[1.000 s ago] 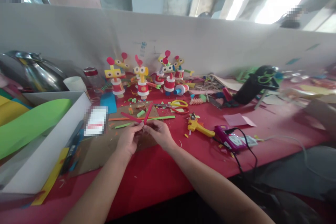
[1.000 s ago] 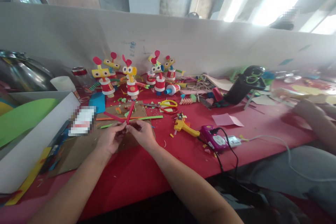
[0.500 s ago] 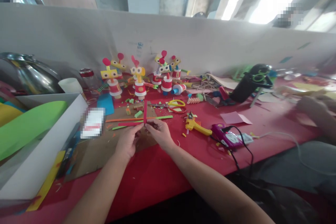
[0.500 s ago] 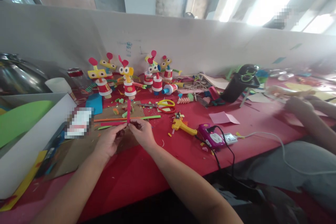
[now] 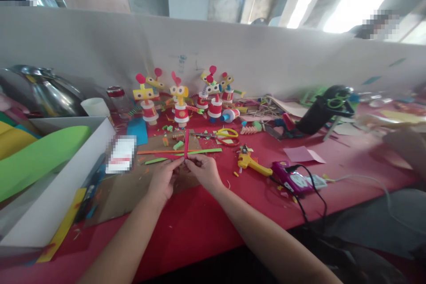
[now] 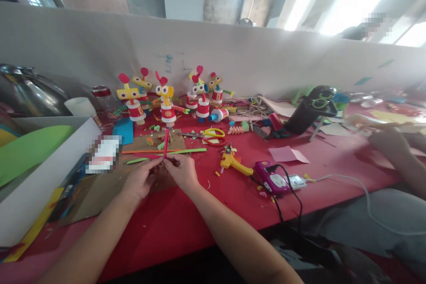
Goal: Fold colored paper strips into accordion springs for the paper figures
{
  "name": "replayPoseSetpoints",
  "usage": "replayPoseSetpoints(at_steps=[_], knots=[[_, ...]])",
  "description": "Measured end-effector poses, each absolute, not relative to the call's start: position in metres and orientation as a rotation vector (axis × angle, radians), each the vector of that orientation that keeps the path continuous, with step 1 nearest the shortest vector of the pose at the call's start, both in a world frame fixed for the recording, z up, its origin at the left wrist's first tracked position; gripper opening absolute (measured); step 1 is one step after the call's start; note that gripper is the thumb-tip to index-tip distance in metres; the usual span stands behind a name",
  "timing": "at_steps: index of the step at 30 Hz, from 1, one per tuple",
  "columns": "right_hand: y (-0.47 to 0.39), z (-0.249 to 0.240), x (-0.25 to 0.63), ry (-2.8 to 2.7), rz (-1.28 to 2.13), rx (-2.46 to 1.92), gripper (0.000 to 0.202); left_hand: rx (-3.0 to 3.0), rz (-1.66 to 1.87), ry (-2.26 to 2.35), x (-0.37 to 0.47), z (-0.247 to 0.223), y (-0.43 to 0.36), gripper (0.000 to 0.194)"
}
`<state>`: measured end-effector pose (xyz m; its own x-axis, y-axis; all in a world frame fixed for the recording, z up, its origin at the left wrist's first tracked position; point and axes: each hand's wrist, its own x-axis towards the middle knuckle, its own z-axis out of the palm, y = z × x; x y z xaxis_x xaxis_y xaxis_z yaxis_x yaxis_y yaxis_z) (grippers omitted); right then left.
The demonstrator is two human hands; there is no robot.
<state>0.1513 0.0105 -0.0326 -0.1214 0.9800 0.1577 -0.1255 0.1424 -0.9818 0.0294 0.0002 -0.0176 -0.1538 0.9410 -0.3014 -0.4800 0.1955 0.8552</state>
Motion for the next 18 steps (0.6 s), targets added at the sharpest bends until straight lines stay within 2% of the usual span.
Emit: replayPoseSetpoints(at_steps=[8,12,18], knots=[[0.0111,-0.0248,0.1544,-1.010,1.509,-0.891,0.020,0.641,1.323,1.063,0.0324,-0.0158,-0.0014,0.025],[0.0123,-0.0252,0.1550,-1.039,1.482,-0.900,0.022,0.649,1.331,1.098,0.0325,-0.0179,-0.0008,0.030],[0.0127,-0.0241,0.1571,-1.027,1.502,-0.894,0.023,0.603,1.316,1.063,0.0330,-0.0139,-0.0011,0.025]])
